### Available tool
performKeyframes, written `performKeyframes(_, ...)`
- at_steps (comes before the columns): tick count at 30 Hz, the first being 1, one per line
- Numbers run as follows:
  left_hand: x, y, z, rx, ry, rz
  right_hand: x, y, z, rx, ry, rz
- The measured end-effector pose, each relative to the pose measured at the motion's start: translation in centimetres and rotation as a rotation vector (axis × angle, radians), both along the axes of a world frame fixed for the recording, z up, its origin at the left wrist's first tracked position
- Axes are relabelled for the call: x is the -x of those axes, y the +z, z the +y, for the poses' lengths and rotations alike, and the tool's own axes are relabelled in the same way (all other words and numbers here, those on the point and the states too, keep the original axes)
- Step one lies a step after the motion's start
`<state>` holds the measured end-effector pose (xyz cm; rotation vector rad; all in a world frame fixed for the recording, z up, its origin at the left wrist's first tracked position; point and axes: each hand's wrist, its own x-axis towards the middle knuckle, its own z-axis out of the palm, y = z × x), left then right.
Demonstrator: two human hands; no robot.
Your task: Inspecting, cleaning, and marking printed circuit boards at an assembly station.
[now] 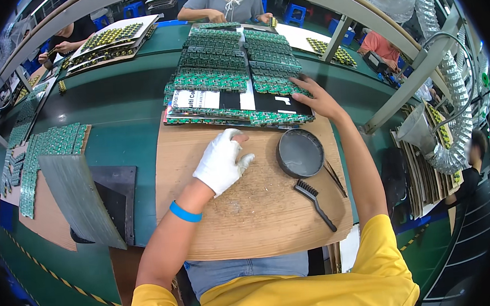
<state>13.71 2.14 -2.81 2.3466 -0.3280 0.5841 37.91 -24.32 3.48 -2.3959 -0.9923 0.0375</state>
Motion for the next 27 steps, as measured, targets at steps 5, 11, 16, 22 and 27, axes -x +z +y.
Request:
performKeyframes(5,-0.1,-0.2,0.0,-0.004,0.005,0.002,-1.2,0.0,0.3,-0.005,0.015,0.057)
performKeyframes(11,0.0,0.0,0.0,0.024,-0.005,0.033,-2.3,-0.4,0.6,0.0,0.008,0.057)
performKeyframes(16,0.0,0.1,-0.1,0.029,0.003,0.046,-3.2,-0.6,0.9,0.022,0.0,0.045)
performKeyframes(22,-0.2,0.1,0.0,0.051,-0.006,0.048,-4.3,-0.6,1.5,0.044,-0.032,0.05)
performKeyframes(27,0.1,0.3,-0.2,0.082,0.011,0.092,-4.1,0.2,1.7,0.064,-0.02,0.078)
